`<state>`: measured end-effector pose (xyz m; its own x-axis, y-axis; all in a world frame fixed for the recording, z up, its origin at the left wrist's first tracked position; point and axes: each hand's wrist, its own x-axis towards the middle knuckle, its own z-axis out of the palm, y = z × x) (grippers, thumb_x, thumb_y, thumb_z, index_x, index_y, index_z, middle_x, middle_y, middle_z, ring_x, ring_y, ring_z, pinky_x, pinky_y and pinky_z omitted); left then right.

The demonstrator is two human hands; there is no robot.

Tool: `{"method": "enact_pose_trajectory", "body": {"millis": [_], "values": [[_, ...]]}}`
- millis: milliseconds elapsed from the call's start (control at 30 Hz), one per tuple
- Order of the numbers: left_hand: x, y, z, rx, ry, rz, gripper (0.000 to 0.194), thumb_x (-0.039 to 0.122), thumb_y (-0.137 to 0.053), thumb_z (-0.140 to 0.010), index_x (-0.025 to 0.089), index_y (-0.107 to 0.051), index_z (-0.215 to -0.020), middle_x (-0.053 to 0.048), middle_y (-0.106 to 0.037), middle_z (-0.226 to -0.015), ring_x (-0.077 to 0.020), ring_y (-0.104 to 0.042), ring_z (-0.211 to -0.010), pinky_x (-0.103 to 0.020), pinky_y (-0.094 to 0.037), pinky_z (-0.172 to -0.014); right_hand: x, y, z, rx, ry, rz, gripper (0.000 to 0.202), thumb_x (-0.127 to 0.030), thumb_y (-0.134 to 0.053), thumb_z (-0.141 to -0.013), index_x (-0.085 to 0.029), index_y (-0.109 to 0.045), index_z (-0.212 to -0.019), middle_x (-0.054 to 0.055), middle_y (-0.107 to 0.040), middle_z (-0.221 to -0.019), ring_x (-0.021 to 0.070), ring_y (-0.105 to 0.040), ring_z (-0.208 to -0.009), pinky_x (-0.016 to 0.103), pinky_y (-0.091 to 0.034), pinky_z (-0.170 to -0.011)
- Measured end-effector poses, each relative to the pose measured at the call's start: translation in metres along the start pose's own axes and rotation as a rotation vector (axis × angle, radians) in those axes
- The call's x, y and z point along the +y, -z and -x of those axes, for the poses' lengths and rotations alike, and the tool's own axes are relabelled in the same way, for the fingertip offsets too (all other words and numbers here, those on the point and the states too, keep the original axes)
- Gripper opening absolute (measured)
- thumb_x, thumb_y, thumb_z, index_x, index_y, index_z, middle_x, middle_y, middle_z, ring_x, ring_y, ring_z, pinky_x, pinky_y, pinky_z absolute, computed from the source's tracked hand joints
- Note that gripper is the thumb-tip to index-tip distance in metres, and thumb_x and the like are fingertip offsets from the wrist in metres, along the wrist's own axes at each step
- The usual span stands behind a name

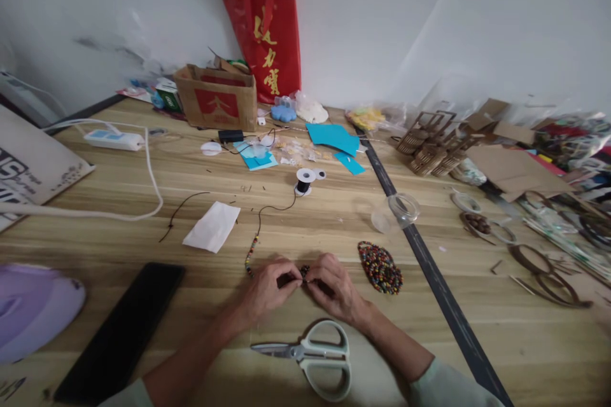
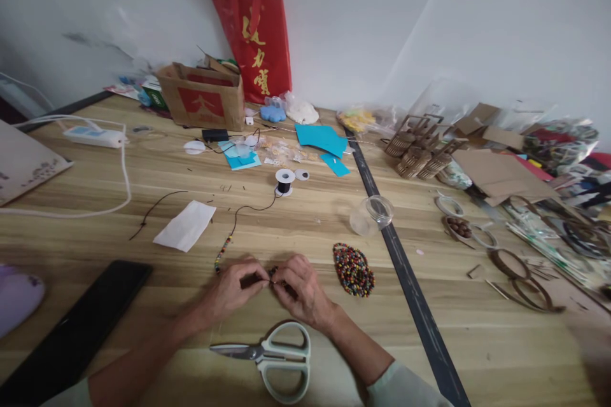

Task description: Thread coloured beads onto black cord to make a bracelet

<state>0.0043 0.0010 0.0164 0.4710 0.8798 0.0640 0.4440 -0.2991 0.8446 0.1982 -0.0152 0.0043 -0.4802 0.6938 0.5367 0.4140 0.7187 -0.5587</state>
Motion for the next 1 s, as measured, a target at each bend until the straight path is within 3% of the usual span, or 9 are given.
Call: {"method": "enact_pose_trajectory", "body": {"millis": [1000], "values": [[-0.0021, -0.0013, 0.0005, 0.003, -0.015, -0.009, 0.01, 0.008, -0.061, -0.074, 0.016, -0.065, -0.069, -0.002, -0.067, -0.073, -0.0159, -0.059, -0.074, -0.026, -0.045, -0.072, 0.0033, -0.0002, 0.0018, -0.03, -0.012, -0.01, 0.005, -0.016, -0.055, -0.09, -0.02, -0.056, -0.091, 0.004, -0.064, -0.081, 0.017, -0.056, -0.077, 0.032, -0.043, -0.073]]}}
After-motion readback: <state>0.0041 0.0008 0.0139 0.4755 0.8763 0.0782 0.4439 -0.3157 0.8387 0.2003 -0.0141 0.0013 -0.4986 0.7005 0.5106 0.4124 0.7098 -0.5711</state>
